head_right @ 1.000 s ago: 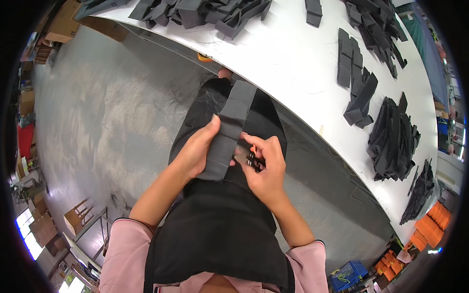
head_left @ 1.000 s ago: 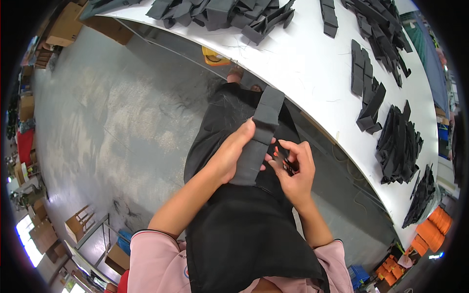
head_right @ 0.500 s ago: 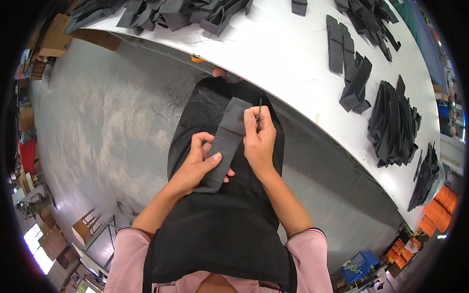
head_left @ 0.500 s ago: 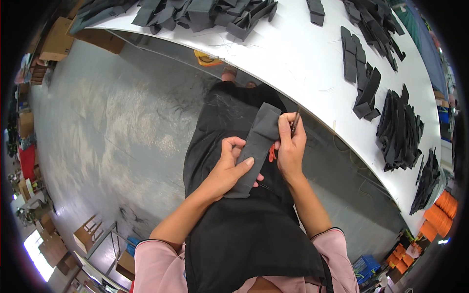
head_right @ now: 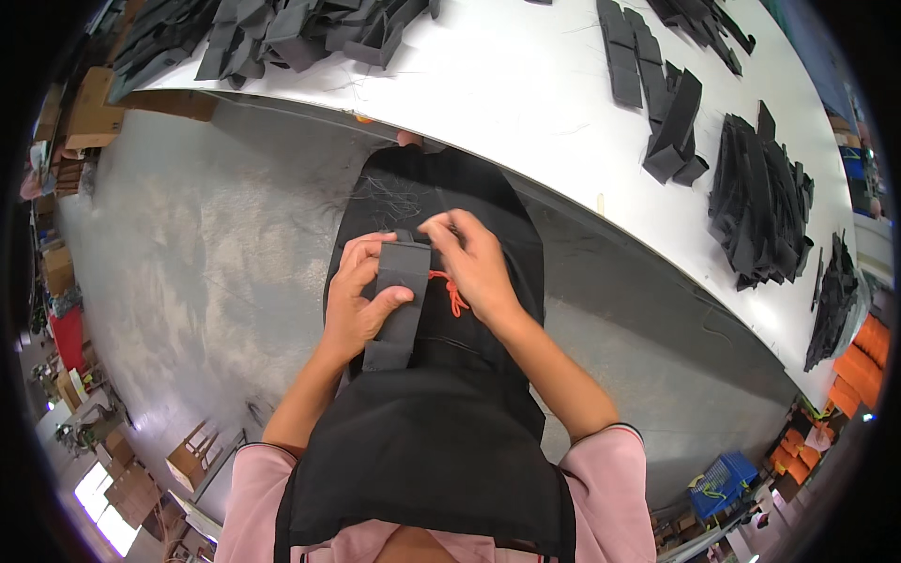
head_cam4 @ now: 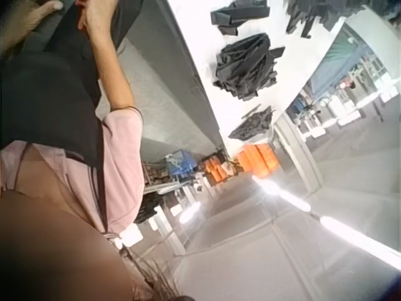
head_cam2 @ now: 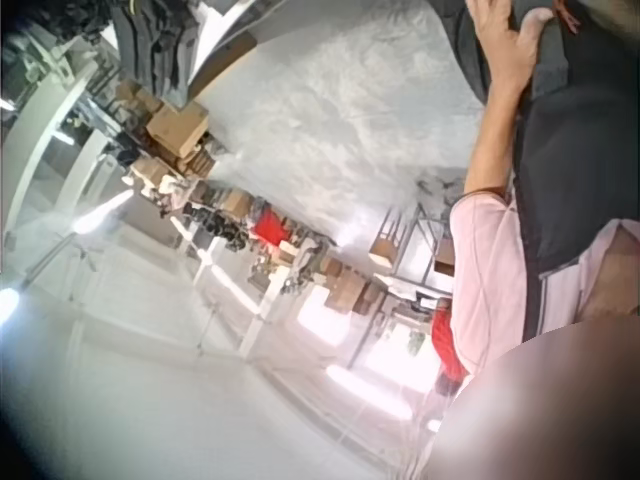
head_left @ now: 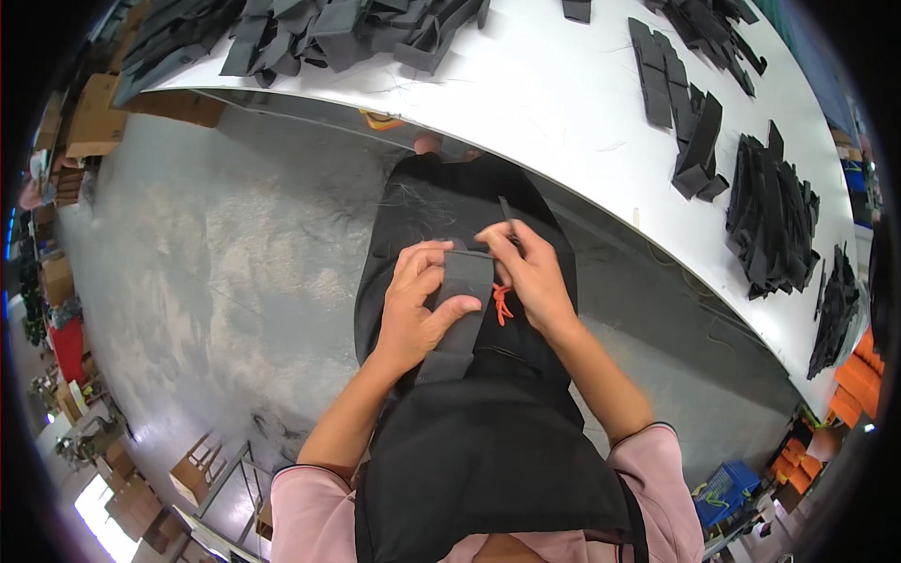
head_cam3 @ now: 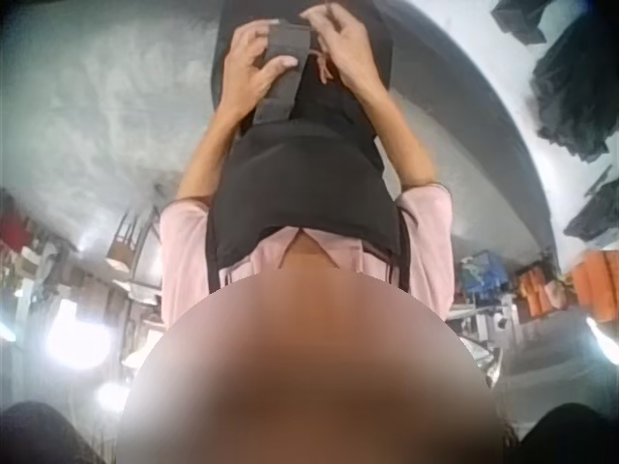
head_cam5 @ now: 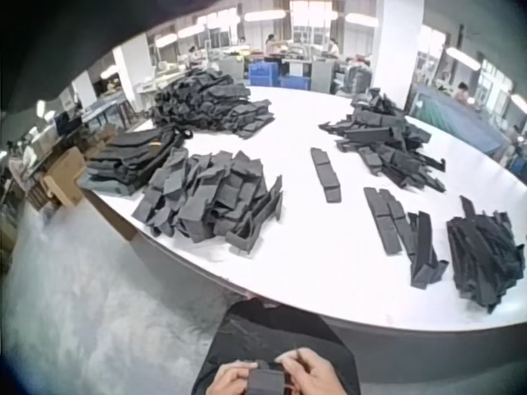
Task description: Trim excess fabric or foam from manufactured pieces using a pair of snips.
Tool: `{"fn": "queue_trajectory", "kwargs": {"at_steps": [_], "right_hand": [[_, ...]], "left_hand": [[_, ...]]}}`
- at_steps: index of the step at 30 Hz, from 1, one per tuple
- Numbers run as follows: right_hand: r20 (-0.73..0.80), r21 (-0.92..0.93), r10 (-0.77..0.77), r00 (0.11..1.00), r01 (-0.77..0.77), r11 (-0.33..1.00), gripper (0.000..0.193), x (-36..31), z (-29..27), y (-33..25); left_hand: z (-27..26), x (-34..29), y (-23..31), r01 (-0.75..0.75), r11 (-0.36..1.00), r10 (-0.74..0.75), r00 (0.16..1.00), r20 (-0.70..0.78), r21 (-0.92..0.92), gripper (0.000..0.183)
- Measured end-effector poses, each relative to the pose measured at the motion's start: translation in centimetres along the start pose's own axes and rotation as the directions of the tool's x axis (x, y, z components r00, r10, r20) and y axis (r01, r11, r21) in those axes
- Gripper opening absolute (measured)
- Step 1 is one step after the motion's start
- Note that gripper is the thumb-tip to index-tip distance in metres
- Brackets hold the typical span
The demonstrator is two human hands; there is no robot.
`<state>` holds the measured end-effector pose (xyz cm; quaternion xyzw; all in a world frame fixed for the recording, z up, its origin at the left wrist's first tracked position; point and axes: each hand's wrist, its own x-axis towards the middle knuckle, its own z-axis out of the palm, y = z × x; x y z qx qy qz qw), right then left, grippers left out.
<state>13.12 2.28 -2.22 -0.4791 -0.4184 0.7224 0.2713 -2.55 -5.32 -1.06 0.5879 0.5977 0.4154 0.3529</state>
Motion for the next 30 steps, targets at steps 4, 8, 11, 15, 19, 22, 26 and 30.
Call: {"fn": "queue_trajectory", "kwargs": {"at_steps": [4,8,11,15,19,22,26,30], "right_hand": [[-0.100,-0.414,-0.375,0.921,0.305,0.858,0.023,-4.0,-0.7,-0.8],[0.074,-0.614,-0.438,0.896,0.387,0.688,0.032,-6.7,-1.3,-1.8],[0.120,-0.659,-0.493,0.862,0.440,0.610,0.029,-7.1,-1.6,-1.8],[0.122,-0.650,-0.547,0.828,0.483,0.587,0.025,-7.0,-1.3,-1.9],[0.121,-0.654,-0.558,0.821,0.489,0.577,0.025,-7.4,-1.4,-1.9],[0.115,-0.676,-0.564,0.818,0.480,0.559,0.025,-7.5,-1.3,-2.0],[0.113,-0.661,-0.534,0.838,0.465,0.590,0.023,-7.2,-1.1,-2.0],[0.090,-0.677,-0.496,0.864,0.418,0.605,0.020,-7.1,-1.3,-1.8]], "left_hand": [[0.0,-0.5,-0.2,0.133,0.982,-0.137,0.990,-0.019,-0.134,0.047],[-0.1,-0.3,-0.3,0.101,0.978,-0.102,0.995,0.004,-0.183,0.059],[0.0,-0.1,0.3,0.111,0.973,-0.112,0.994,0.004,-0.200,0.062],[-0.2,-0.2,0.4,0.132,0.960,-0.139,0.990,-0.009,-0.249,0.061],[-0.4,-0.1,0.8,0.122,0.978,-0.123,0.992,0.001,-0.170,0.061],[-0.4,-0.2,0.7,0.086,0.987,-0.084,0.996,0.023,-0.136,0.060],[-0.4,-0.4,0.6,0.056,0.990,-0.048,0.997,0.060,-0.131,0.061],[-0.3,-0.5,0.3,0.071,0.987,-0.061,0.996,0.069,-0.141,0.062]]}}
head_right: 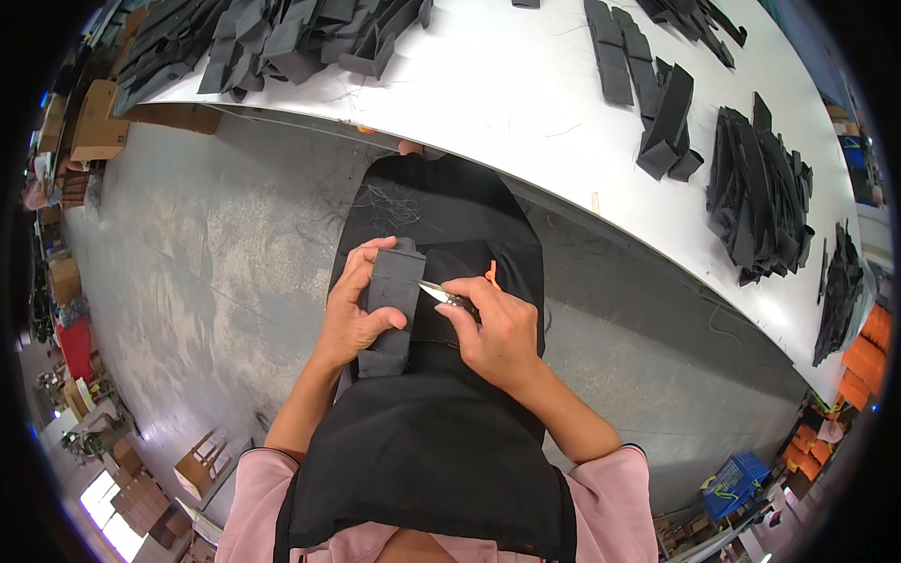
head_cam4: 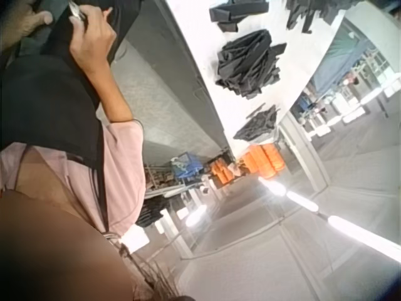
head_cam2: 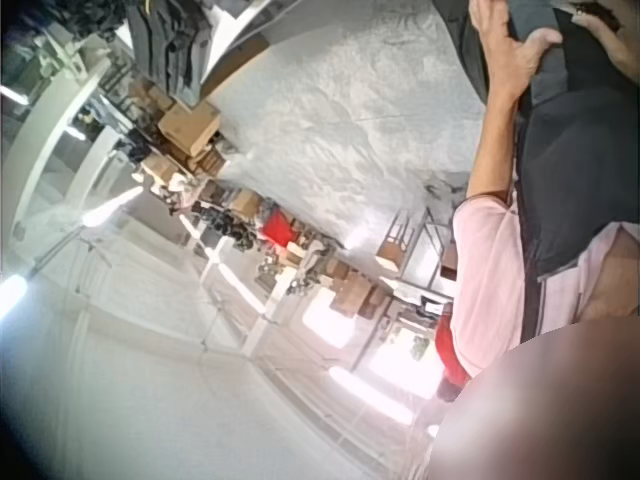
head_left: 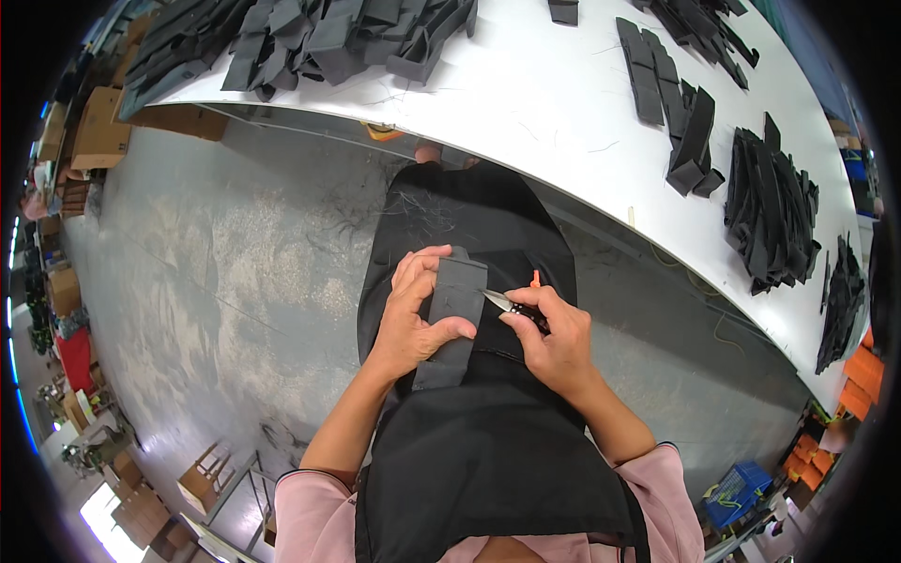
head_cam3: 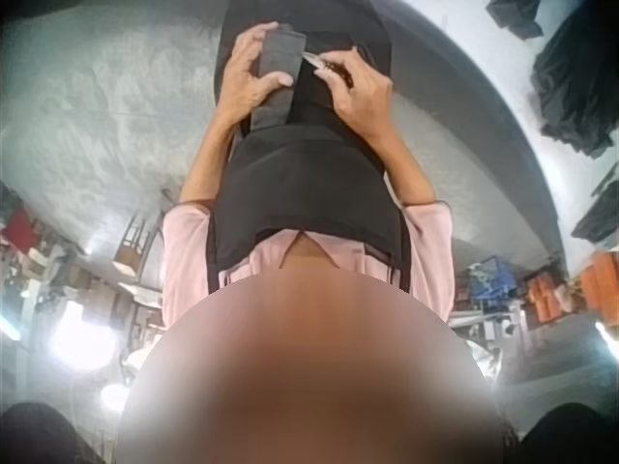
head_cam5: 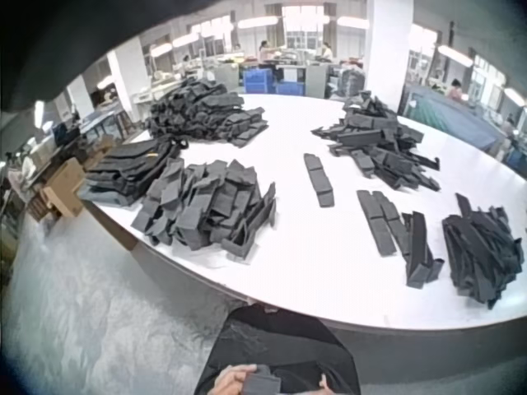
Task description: Trim excess fabric or foam from manufactured pieces using a pair of snips.
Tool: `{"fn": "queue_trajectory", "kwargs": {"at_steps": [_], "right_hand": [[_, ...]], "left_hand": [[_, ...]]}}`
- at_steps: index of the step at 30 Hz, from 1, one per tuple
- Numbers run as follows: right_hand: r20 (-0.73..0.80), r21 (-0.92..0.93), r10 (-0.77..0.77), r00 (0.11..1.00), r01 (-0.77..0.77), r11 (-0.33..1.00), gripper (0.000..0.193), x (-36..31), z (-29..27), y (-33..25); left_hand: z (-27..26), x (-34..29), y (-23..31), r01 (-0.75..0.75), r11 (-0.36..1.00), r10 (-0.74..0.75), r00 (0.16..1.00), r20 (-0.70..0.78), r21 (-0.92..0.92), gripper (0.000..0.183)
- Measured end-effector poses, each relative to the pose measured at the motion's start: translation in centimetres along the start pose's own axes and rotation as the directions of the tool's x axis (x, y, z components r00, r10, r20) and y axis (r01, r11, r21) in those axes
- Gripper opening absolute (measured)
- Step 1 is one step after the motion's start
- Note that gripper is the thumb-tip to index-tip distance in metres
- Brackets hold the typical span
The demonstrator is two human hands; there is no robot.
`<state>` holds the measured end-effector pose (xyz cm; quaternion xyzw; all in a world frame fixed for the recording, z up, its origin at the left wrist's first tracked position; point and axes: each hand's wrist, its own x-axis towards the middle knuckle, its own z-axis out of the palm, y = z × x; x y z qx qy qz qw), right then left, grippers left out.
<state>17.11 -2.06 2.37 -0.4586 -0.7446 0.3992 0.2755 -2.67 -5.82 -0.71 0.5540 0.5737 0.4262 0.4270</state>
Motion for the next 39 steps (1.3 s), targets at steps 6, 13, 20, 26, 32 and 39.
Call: {"fn": "queue_trajectory", "kwargs": {"at_steps": [6,13,20,26,32,39], "right_hand": [[-0.097,0.102,0.003,0.995,0.007,0.995,0.017,-0.2,0.4,0.2],[0.007,0.079,-0.022,1.000,0.021,0.997,0.020,0.8,-0.1,-0.3],[0.181,0.097,-0.031,0.983,0.014,0.995,0.025,1.9,0.1,-0.2],[0.165,0.020,-0.080,0.983,0.078,0.997,0.021,1.7,0.4,0.2],[0.020,0.307,0.139,0.990,-0.138,0.942,0.020,0.3,2.3,0.9],[-0.050,0.212,0.066,0.997,-0.054,0.976,0.032,-0.9,1.2,0.1]], "left_hand": [[-0.1,-0.2,-0.7,0.002,1.000,-0.002,1.000,0.024,0.001,0.063],[-0.5,0.0,0.0,-0.012,1.000,0.010,0.997,0.081,0.022,0.065],[-0.8,0.0,0.2,-0.055,0.995,0.037,0.980,0.196,0.084,0.069],[-0.8,0.1,0.4,-0.029,0.995,0.007,0.975,0.223,0.092,0.067],[0.0,0.2,-1.1,0.025,0.996,-0.028,0.999,0.033,0.090,0.045],[0.6,2.9,-3.4,0.381,0.796,-0.539,0.799,-0.264,-0.471,0.040]]}}
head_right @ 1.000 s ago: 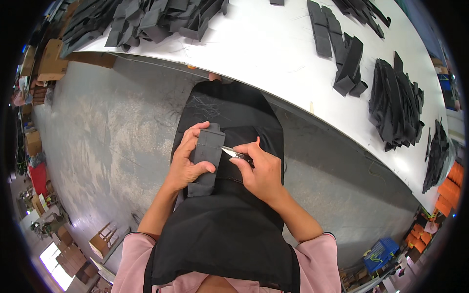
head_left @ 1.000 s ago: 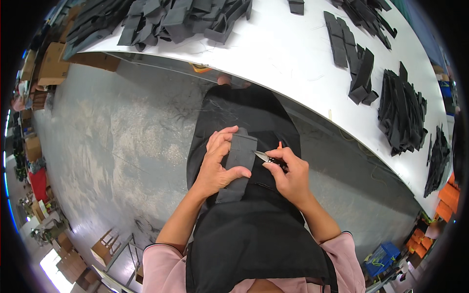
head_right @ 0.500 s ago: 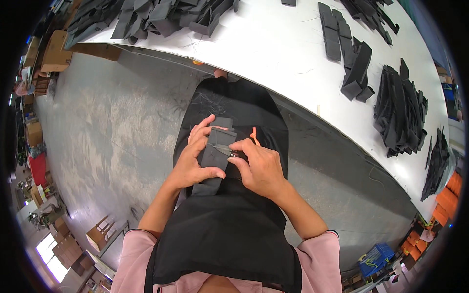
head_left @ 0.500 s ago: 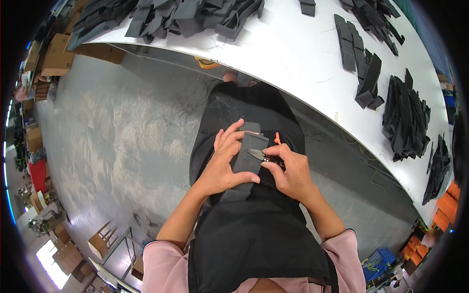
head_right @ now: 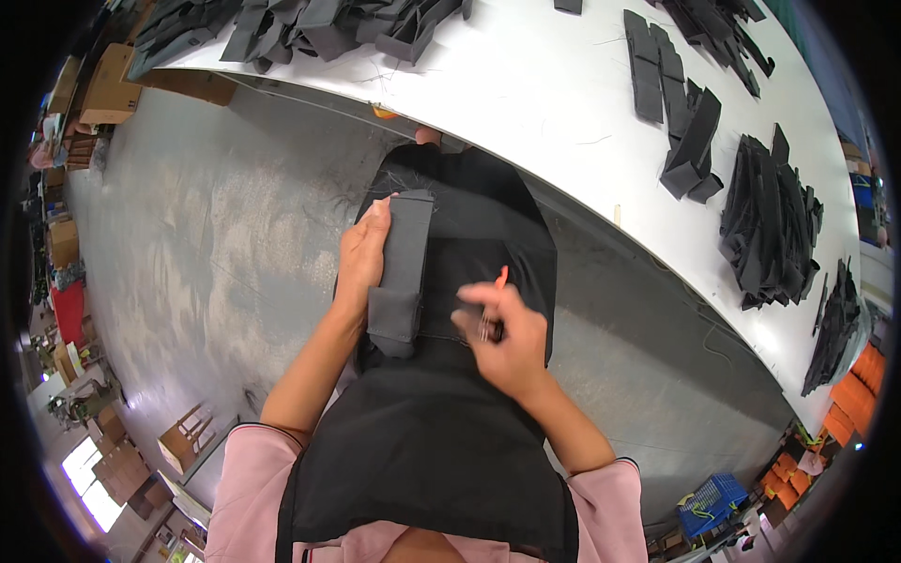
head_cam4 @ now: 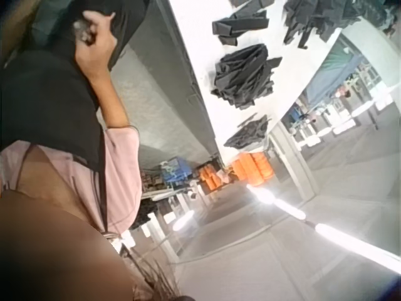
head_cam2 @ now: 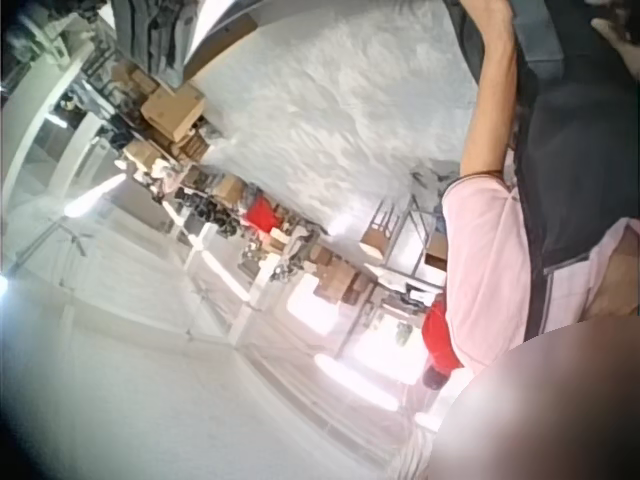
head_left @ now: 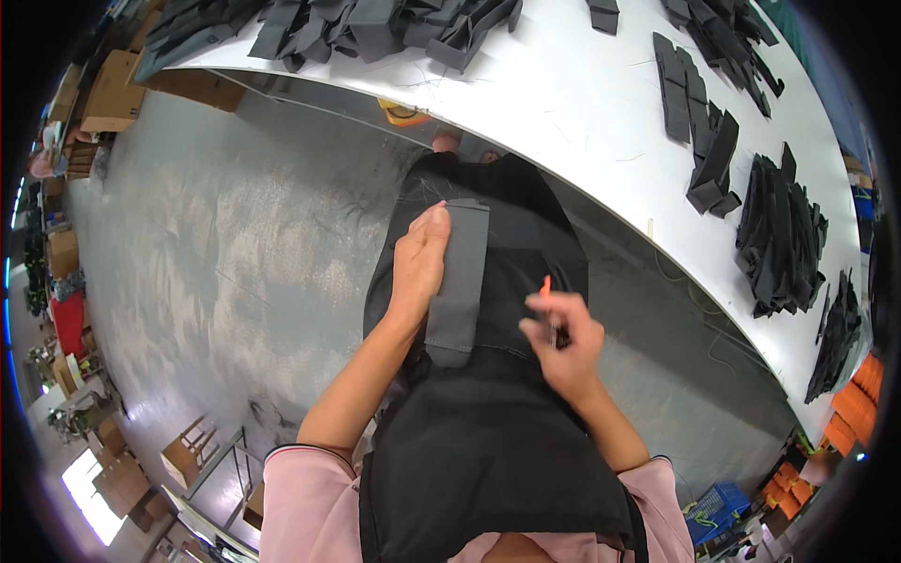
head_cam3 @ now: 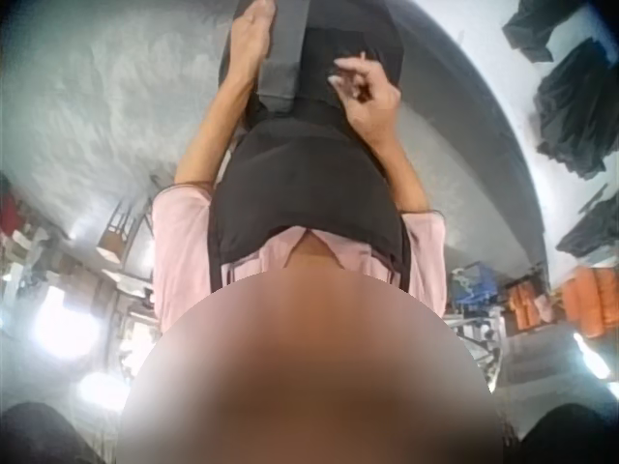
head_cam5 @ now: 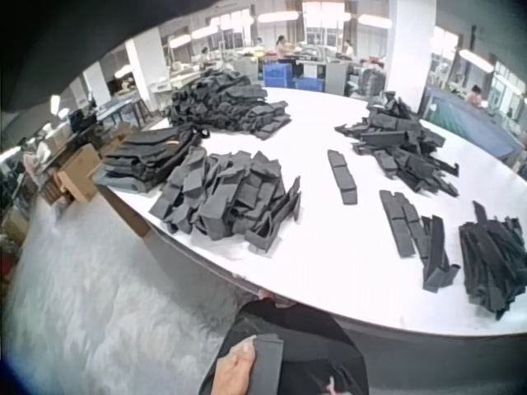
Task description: Trim excess fabric or foam from manufactured pieces using a pair of snips.
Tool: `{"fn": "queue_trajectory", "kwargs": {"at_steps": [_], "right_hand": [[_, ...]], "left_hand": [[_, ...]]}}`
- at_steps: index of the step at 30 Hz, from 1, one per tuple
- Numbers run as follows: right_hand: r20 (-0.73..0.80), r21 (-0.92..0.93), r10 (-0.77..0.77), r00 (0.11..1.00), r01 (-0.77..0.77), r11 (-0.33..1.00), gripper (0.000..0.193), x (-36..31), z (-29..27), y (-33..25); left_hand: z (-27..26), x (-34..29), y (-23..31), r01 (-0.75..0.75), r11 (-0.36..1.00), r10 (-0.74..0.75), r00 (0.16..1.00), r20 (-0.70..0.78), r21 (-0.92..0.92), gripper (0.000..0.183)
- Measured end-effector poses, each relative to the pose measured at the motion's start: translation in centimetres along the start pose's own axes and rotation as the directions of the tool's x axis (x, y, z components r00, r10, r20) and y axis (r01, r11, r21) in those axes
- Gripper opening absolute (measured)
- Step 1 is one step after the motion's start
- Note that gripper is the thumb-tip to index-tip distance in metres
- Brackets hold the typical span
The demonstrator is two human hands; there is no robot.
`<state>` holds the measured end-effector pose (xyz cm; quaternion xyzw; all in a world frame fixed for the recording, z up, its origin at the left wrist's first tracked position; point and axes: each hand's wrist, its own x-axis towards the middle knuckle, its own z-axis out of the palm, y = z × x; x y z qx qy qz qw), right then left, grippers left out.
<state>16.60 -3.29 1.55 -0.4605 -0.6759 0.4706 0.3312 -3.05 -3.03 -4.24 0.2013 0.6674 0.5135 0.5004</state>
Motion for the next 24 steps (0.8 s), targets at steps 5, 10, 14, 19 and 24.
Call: {"fn": "queue_trajectory", "kwargs": {"at_steps": [5,10,14,19,24], "right_hand": [[0.194,-0.113,-0.383,0.903,0.409,0.906,0.034,0.6,1.3,-1.0],[0.111,-0.212,-0.444,0.889,0.457,0.864,0.029,2.1,1.7,-0.3],[0.003,0.041,-0.126,0.992,0.126,0.991,0.017,3.9,1.6,-0.8],[0.095,0.102,0.073,0.993,-0.083,0.991,0.012,4.4,2.0,0.4],[0.385,0.303,0.381,0.840,-0.505,0.808,0.010,5.0,1.7,0.2]], "left_hand": [[1.5,0.4,1.2,-0.109,0.987,0.099,0.991,0.089,0.117,0.042],[1.7,0.6,1.7,-0.085,0.996,0.089,0.990,0.106,-0.035,0.042],[-1.4,-0.4,0.2,-0.021,0.996,0.018,0.999,0.043,0.088,0.044],[-1.5,-4.6,4.8,-0.170,0.964,0.050,0.872,0.487,0.205,0.039],[-0.7,-4.4,3.5,0.035,0.999,-0.037,0.939,0.342,0.013,0.015]]}}
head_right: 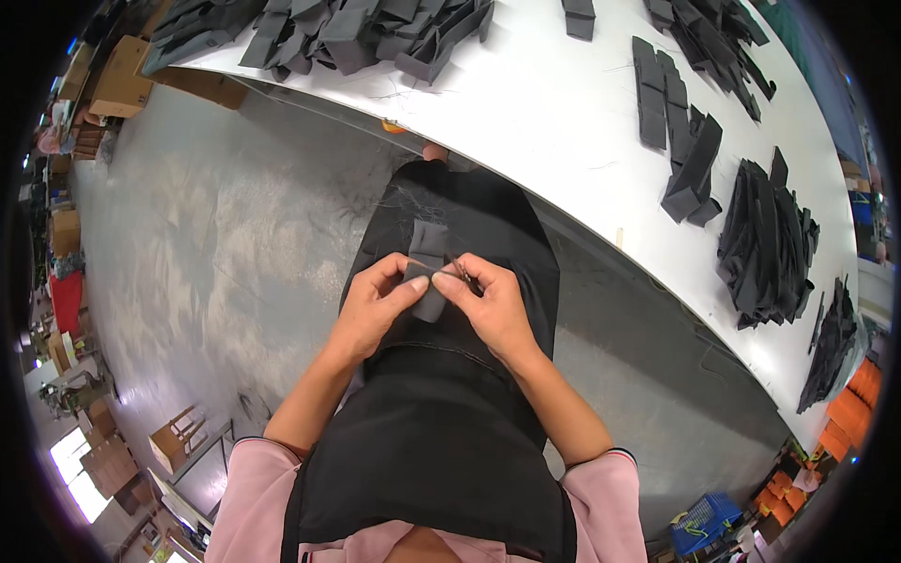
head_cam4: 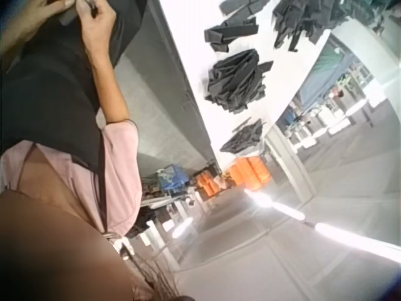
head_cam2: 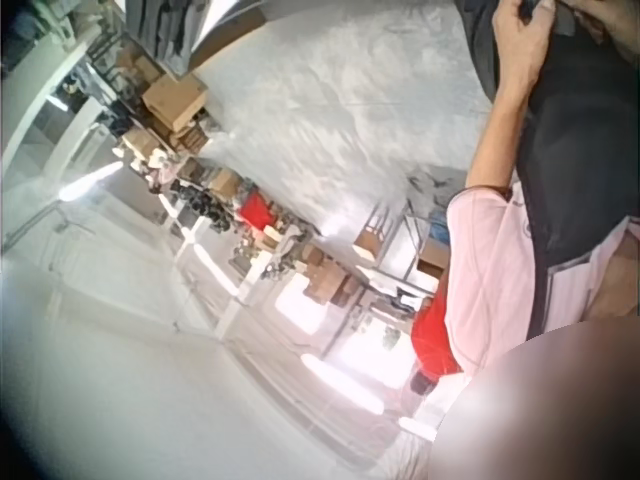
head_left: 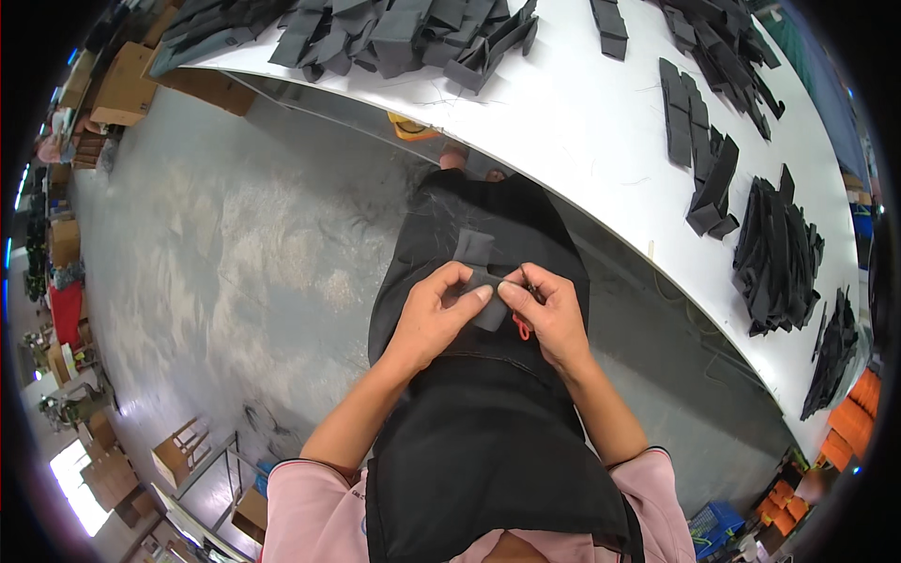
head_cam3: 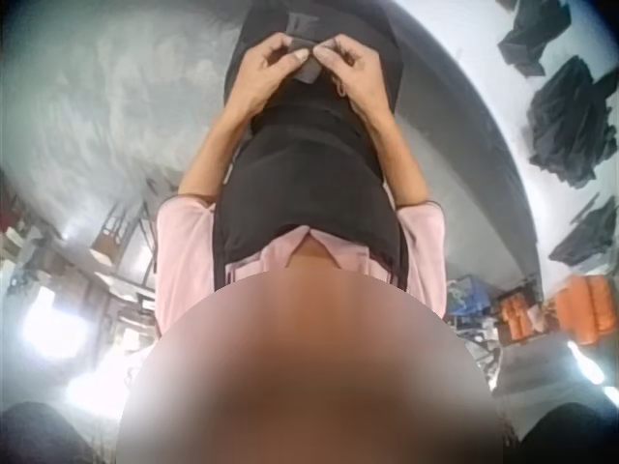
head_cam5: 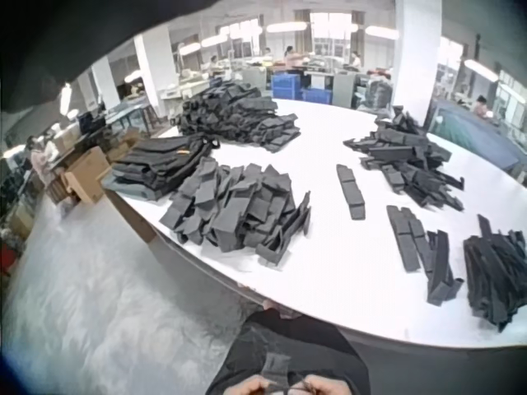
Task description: Trim excess fabric or foam from manufactured pieces using a pair of snips.
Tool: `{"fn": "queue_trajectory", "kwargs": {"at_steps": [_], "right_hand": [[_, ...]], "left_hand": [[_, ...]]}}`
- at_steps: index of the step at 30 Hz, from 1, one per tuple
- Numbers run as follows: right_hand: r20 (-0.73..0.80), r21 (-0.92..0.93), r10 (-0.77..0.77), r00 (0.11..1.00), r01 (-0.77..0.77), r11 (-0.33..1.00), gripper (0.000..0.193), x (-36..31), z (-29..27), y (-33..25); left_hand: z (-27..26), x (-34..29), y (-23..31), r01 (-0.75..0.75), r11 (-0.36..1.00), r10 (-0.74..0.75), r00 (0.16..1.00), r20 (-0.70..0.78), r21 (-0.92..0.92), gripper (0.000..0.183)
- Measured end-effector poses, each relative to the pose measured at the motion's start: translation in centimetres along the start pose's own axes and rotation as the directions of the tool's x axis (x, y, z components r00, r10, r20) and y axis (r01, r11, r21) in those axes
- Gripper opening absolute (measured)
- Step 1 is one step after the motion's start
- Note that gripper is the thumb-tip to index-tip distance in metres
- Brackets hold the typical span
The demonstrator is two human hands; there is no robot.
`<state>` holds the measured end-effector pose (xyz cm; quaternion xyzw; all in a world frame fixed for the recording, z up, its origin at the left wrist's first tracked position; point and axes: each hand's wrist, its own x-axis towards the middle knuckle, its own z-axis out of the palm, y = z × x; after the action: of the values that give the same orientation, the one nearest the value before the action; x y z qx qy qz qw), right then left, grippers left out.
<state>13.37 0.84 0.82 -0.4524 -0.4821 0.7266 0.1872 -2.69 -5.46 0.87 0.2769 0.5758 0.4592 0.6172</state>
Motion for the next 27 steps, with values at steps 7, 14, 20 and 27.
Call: {"fn": "queue_trajectory", "kwargs": {"at_steps": [7,14,20,27], "right_hand": [[-0.159,-0.621,-0.595,0.788,0.389,0.680,0.027,-3.2,-0.4,-0.6],[-0.010,-0.753,-0.772,0.635,0.503,0.424,0.028,-2.6,-0.5,-0.7],[-0.001,-0.779,-0.796,0.606,0.498,0.380,0.024,-2.6,-0.5,0.0],[-0.037,-0.672,-0.703,0.710,0.503,0.543,0.020,-2.3,-0.2,-1.2]], "left_hand": [[0.7,-0.1,-0.2,-0.015,0.999,0.006,0.983,-0.181,-0.047,0.012],[1.5,-0.4,-0.1,-0.092,0.991,0.112,0.970,-0.216,0.102,0.014],[1.9,-0.7,0.2,-0.067,0.995,0.081,0.974,-0.212,0.073,0.014],[2.1,-0.9,0.6,-0.093,0.977,0.132,0.969,-0.207,0.190,0.015]]}}
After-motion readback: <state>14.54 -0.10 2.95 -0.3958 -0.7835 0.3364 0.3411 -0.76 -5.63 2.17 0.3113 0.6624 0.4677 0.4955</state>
